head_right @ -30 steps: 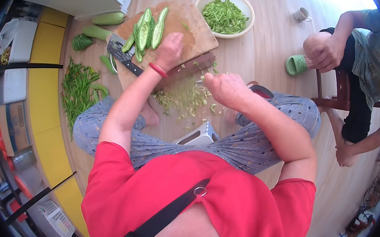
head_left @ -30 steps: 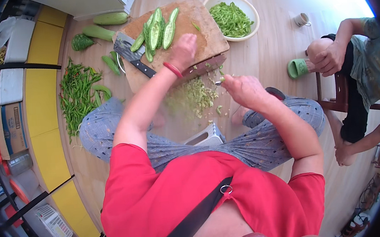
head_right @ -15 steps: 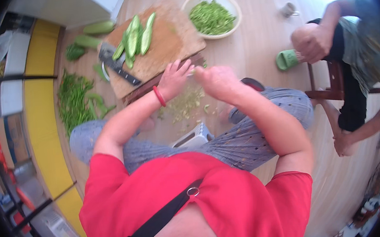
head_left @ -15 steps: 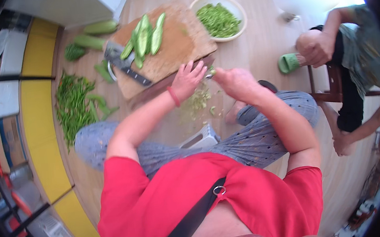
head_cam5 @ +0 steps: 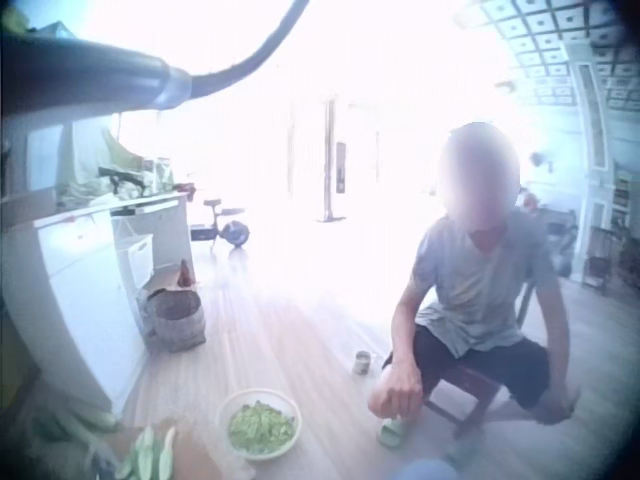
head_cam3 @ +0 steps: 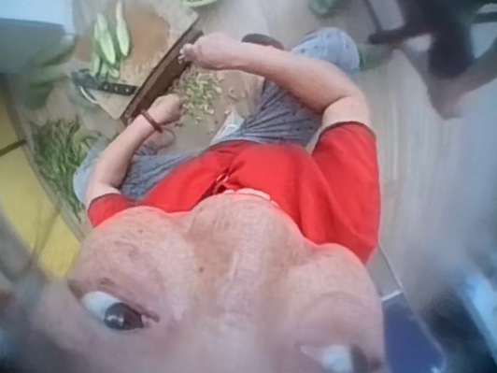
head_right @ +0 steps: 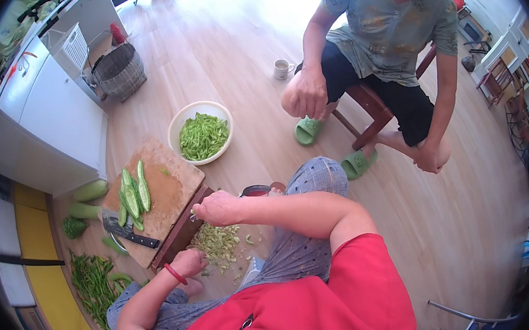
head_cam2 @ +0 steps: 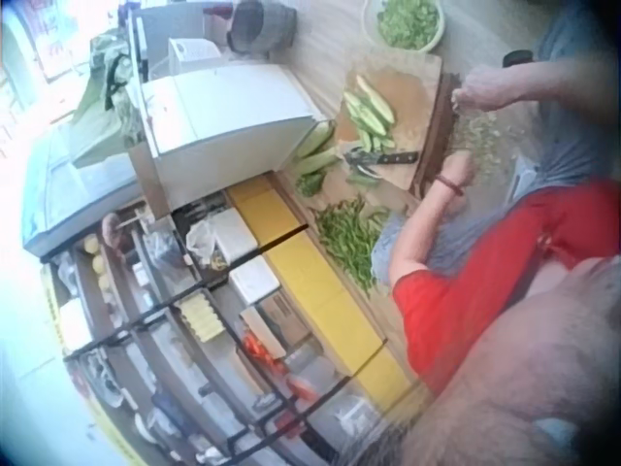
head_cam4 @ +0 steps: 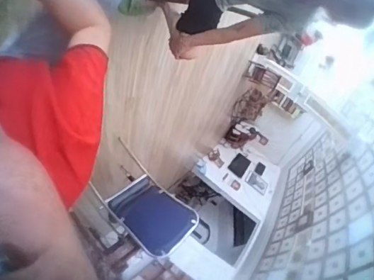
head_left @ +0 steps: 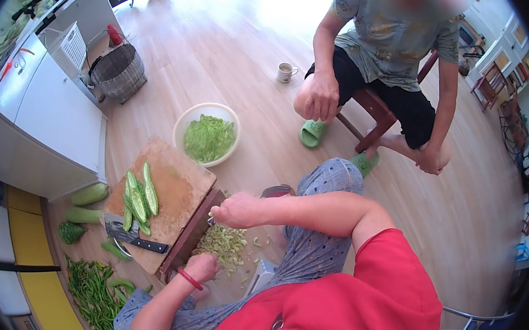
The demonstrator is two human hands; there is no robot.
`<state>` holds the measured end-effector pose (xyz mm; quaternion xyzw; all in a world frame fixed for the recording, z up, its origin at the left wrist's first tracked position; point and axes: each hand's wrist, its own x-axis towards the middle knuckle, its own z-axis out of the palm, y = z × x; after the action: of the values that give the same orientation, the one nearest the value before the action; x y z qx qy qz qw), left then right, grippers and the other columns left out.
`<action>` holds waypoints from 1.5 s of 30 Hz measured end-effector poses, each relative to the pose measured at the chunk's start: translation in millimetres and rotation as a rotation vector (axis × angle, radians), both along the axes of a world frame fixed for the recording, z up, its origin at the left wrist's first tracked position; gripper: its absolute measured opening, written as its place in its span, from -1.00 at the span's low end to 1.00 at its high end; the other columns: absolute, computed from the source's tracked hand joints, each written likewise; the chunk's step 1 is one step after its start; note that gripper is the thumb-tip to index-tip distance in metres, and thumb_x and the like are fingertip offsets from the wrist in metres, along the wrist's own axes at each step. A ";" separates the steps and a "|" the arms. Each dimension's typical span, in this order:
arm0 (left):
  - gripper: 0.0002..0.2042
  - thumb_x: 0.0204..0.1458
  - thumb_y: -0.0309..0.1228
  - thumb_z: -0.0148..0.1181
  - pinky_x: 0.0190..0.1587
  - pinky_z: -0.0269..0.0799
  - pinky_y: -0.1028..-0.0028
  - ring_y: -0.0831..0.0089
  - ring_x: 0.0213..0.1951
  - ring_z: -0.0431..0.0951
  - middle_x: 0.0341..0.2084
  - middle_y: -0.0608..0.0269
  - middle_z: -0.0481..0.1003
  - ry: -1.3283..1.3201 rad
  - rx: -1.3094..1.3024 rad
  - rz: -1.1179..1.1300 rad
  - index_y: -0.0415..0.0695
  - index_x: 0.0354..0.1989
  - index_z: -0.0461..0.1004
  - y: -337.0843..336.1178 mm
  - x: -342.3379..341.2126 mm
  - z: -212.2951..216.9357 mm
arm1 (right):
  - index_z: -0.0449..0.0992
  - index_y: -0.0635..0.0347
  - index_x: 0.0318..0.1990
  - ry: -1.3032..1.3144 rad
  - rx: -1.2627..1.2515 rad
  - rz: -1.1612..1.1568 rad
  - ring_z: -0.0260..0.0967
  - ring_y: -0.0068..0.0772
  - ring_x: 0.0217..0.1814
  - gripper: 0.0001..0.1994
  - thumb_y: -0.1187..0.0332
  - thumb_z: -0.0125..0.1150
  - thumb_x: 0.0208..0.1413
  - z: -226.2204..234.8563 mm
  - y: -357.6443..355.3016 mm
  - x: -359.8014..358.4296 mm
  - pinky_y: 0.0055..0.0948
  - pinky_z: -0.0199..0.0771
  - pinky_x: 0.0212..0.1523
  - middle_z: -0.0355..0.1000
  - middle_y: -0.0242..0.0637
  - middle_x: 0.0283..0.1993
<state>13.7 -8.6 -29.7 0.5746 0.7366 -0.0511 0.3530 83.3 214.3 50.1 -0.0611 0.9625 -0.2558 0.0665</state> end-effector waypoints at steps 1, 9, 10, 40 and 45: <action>-0.78 -0.09 -0.28 0.01 -0.36 0.40 0.19 0.07 -0.42 0.47 -0.53 -0.01 0.43 -0.034 0.001 0.015 -0.19 -0.48 0.46 -2.4 1.9 9.2 | 0.32 0.27 -0.43 0.006 -0.010 0.016 0.39 0.05 -0.47 -0.83 0.35 -0.13 -0.01 0.0 -1.9 0.1 -0.07 0.36 -0.45 0.38 0.00 -0.59; -0.68 -0.09 -0.18 0.08 -0.31 0.41 0.24 0.13 -0.37 0.48 -0.45 0.03 0.45 -0.097 0.107 0.062 -0.10 -0.21 0.47 -5.6 3.7 78.7 | 0.37 0.19 -0.45 -0.029 0.086 0.112 0.39 0.00 -0.53 -0.75 0.19 -0.08 0.04 -34.5 -17.8 0.8 -0.08 0.35 -0.54 0.38 -0.10 -0.63; -0.66 -0.08 -0.17 0.07 -0.31 0.41 0.24 0.12 -0.36 0.48 -0.44 0.02 0.45 -0.079 0.178 0.011 -0.11 -0.19 0.47 -14.3 3.3 80.4 | 0.38 0.18 -0.47 -0.023 0.131 0.130 0.39 0.00 -0.53 -0.73 0.17 -0.07 0.04 -30.8 -19.4 -1.7 -0.08 0.35 -0.54 0.38 -0.09 -0.63; -0.68 -0.09 -0.17 0.09 -0.28 0.39 0.22 0.09 -0.30 0.46 -0.40 0.02 0.43 -0.147 0.115 -0.087 -0.18 -0.29 0.39 -20.8 16.7 71.8 | 0.47 0.23 -0.48 -0.141 0.042 0.161 0.42 -0.02 -0.43 -0.58 -0.01 0.02 -0.03 -22.8 -38.9 11.2 -0.16 0.41 -0.40 0.41 -0.07 -0.57; -0.64 -0.10 -0.14 0.11 -0.30 0.39 0.24 0.11 -0.31 0.46 -0.42 0.06 0.42 -0.059 0.169 -0.103 -0.15 -0.22 0.37 -31.3 20.4 73.9 | 0.47 0.24 -0.48 -0.146 0.050 0.227 0.42 -0.03 -0.42 -0.60 0.01 0.02 -0.02 -29.9 -40.4 9.1 -0.16 0.41 -0.38 0.42 -0.05 -0.56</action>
<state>34.1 -39.9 44.1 0.6408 0.6970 0.0103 0.3217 92.4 173.9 20.2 -0.1493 0.9481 -0.2263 0.1663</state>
